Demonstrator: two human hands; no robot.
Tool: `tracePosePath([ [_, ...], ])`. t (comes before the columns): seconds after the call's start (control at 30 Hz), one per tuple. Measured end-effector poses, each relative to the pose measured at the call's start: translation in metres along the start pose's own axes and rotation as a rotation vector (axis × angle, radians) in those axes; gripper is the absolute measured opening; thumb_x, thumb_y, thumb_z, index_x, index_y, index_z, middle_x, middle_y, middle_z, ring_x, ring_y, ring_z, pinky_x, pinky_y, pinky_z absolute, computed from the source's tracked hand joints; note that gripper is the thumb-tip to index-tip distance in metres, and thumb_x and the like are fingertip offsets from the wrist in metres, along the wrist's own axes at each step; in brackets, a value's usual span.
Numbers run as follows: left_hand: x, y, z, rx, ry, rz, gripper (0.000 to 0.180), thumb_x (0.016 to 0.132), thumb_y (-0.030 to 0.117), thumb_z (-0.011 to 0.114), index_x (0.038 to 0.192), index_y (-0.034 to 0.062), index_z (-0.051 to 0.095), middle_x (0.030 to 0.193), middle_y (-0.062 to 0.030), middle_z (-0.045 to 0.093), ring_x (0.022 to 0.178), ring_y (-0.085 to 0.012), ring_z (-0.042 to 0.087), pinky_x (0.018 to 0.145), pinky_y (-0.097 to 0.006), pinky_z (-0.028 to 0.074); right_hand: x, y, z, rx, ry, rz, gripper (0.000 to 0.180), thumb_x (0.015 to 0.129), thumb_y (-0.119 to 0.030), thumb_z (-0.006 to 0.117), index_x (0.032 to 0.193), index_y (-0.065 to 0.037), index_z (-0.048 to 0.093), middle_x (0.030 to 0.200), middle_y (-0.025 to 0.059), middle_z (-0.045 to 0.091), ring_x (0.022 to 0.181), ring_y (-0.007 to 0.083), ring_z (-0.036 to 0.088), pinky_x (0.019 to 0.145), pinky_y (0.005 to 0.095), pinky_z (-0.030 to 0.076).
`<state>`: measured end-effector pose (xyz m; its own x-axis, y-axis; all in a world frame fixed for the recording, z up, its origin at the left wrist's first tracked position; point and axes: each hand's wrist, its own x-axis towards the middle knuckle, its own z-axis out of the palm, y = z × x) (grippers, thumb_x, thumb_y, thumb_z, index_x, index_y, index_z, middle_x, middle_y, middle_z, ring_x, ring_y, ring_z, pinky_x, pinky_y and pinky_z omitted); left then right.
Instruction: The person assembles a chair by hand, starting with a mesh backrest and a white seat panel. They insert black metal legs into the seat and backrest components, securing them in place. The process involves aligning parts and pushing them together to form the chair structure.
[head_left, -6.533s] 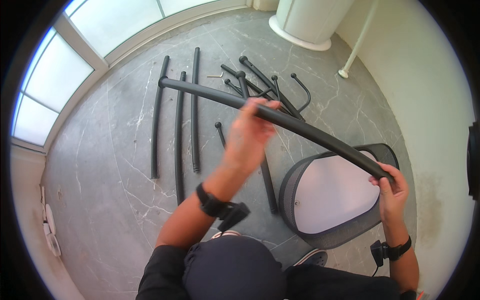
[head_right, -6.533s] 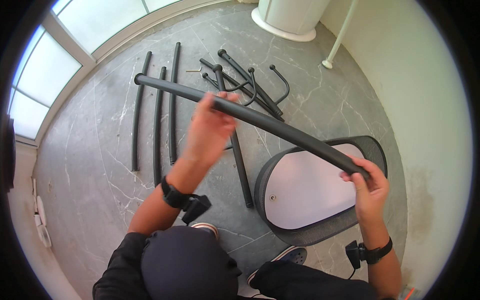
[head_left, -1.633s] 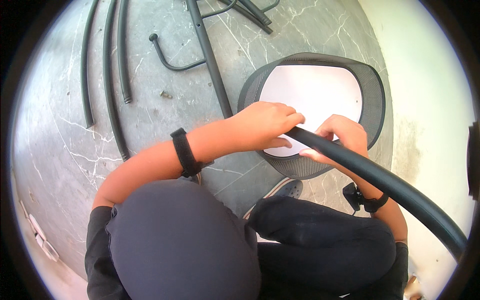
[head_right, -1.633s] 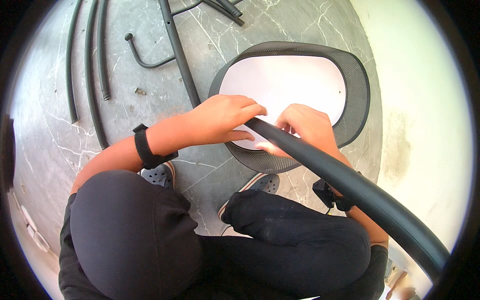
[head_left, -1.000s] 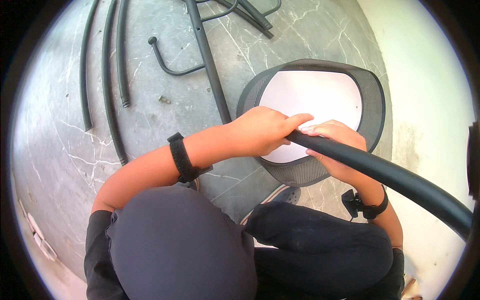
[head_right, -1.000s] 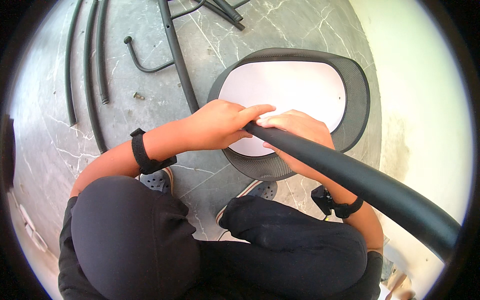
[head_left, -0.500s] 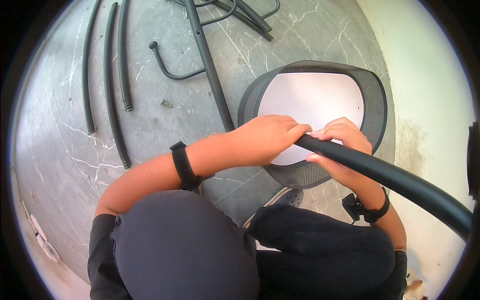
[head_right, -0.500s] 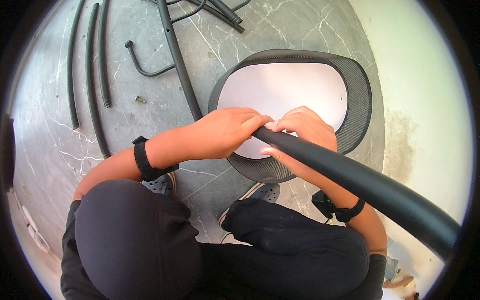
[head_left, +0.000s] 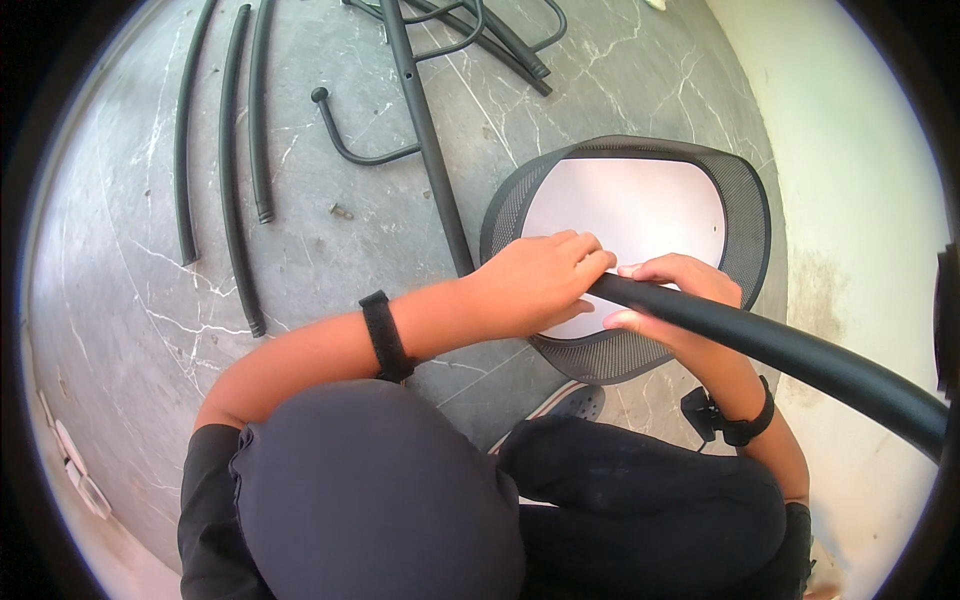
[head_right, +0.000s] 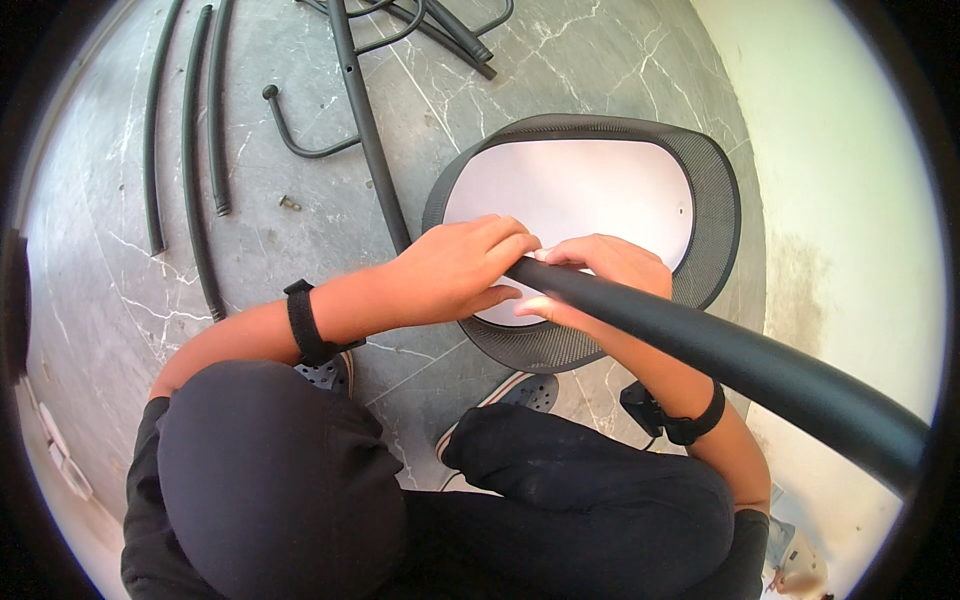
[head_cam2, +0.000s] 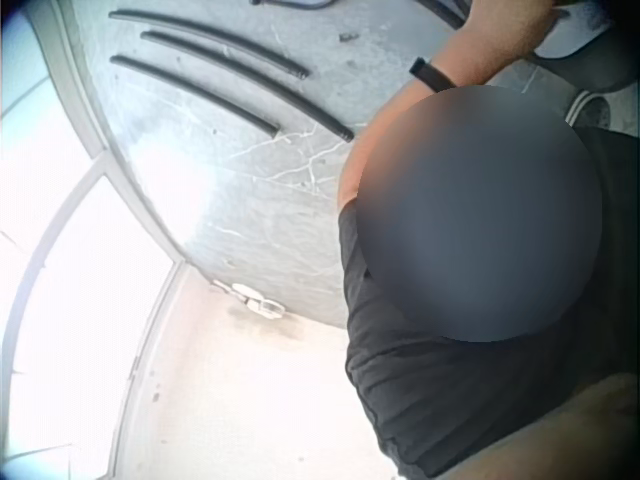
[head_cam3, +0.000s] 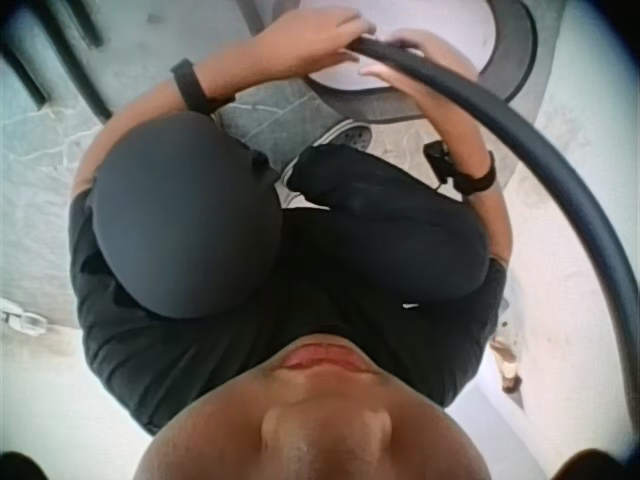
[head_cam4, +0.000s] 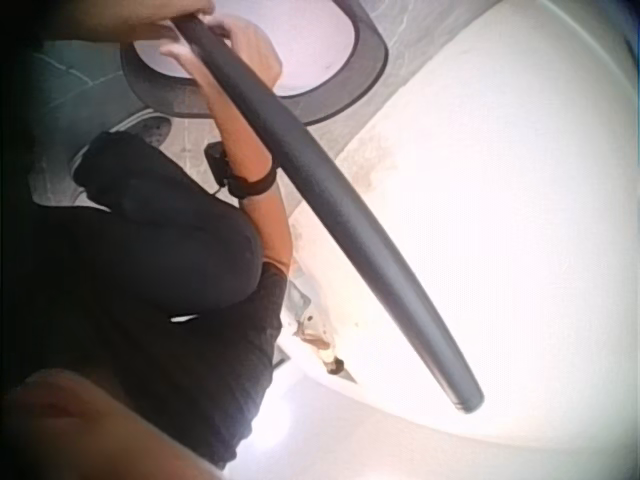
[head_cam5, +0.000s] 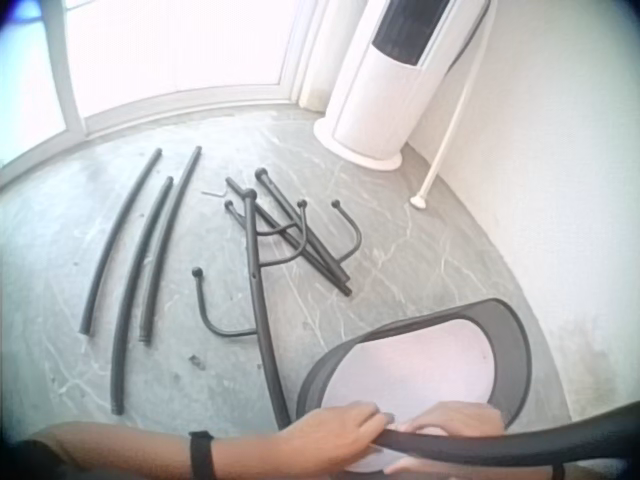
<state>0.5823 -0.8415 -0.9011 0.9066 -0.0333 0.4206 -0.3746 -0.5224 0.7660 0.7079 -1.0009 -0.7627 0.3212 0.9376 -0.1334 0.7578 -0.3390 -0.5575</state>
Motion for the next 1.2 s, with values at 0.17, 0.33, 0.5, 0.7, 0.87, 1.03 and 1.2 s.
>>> tracePosePath([
  [0.17, -0.002, -0.009, 0.001, -0.009, -0.05, 0.031, 0.039, 0.087, 0.014, 0.072, 0.121, 0.0024, 0.058, 0.091, -0.0127, 0.069, 0.086, -0.0343, 0.069, 0.074, -0.045, 0.055, 0.009, -0.001, 0.008, 0.202, 0.011, -0.05, 0.037, 0.076, 0.001, 0.085, 0.109, -0.003, 0.068, 0.109, 0.0139, 0.075, 0.103, 0.0257, 0.072, 0.089, 0.0339, 0.058],
  [0.33, 0.001, -0.008, 0.003, -0.082, -0.072, -0.013, 0.042, 0.087, 0.013, 0.072, 0.125, 0.0018, 0.057, 0.094, -0.014, 0.07, 0.086, -0.0352, 0.07, 0.073, -0.045, 0.055, 0.0, 0.011, 0.008, 0.192, 0.025, -0.052, 0.036, 0.077, 0.004, 0.085, 0.107, -0.002, 0.066, 0.105, 0.0142, 0.074, 0.103, 0.0227, 0.072, 0.088, 0.0342, 0.059],
  [0.5, 0.001, -0.007, -0.003, -0.137, 0.013, -0.069, 0.039, 0.085, 0.011, 0.074, 0.12, 0.0042, 0.058, 0.1, -0.0147, 0.07, 0.091, -0.035, 0.07, 0.073, -0.045, 0.055, 0.004, 0.006, 0.015, 0.229, 0.096, 0.046, 0.041, 0.074, -0.005, 0.09, 0.107, -0.004, 0.067, 0.092, 0.0094, 0.07, 0.091, 0.0209, 0.07, 0.085, 0.0322, 0.058],
  [0.7, 0.0, -0.016, -0.002, -0.145, -0.097, -0.045, 0.035, 0.082, 0.013, 0.077, 0.11, 0.0045, 0.059, 0.088, -0.0135, 0.068, 0.085, -0.0354, 0.069, 0.073, -0.046, 0.054, 0.004, 0.018, 0.012, 0.16, 0.033, -0.137, 0.038, 0.074, -0.003, 0.087, 0.107, -0.004, 0.068, 0.097, 0.0102, 0.072, 0.091, 0.0242, 0.07, 0.085, 0.0348, 0.058],
  [0.87, -0.002, -0.011, -0.002, -0.077, 0.069, -0.005, 0.036, 0.083, 0.012, 0.076, 0.113, 0.0032, 0.06, 0.093, -0.0145, 0.069, 0.086, -0.0361, 0.069, 0.073, -0.045, 0.054, 0.009, 0.007, 0.007, 0.1, -0.003, -0.048, 0.037, 0.074, -0.004, 0.087, 0.106, -0.004, 0.068, 0.106, 0.0111, 0.075, 0.095, 0.0264, 0.072, 0.086, 0.035, 0.057],
  [1.03, 0.0, -0.02, -0.002, -0.15, -0.115, 0.005, 0.04, 0.078, 0.012, 0.08, 0.113, 0.0037, 0.062, 0.094, -0.0138, 0.067, 0.092, -0.0342, 0.068, 0.077, -0.044, 0.054, 0.009, 0.012, 0.021, 0.111, 0.054, -0.166, 0.038, 0.073, -0.009, 0.089, 0.104, -0.004, 0.068, 0.097, 0.0092, 0.075, 0.091, 0.0262, 0.072, 0.084, 0.0351, 0.058],
  [1.2, 0.0, -0.008, -0.008, -0.135, -0.028, 0.032, 0.038, 0.077, 0.011, 0.08, 0.111, 0.0039, 0.065, 0.098, -0.0144, 0.068, 0.091, -0.0352, 0.068, 0.078, -0.044, 0.055, 0.005, 0.012, 0.009, 0.049, -0.068, -0.035, 0.039, 0.073, -0.01, 0.089, 0.106, -0.005, 0.068, 0.098, 0.0089, 0.075, 0.091, 0.0253, 0.071, 0.083, 0.0344, 0.057],
])
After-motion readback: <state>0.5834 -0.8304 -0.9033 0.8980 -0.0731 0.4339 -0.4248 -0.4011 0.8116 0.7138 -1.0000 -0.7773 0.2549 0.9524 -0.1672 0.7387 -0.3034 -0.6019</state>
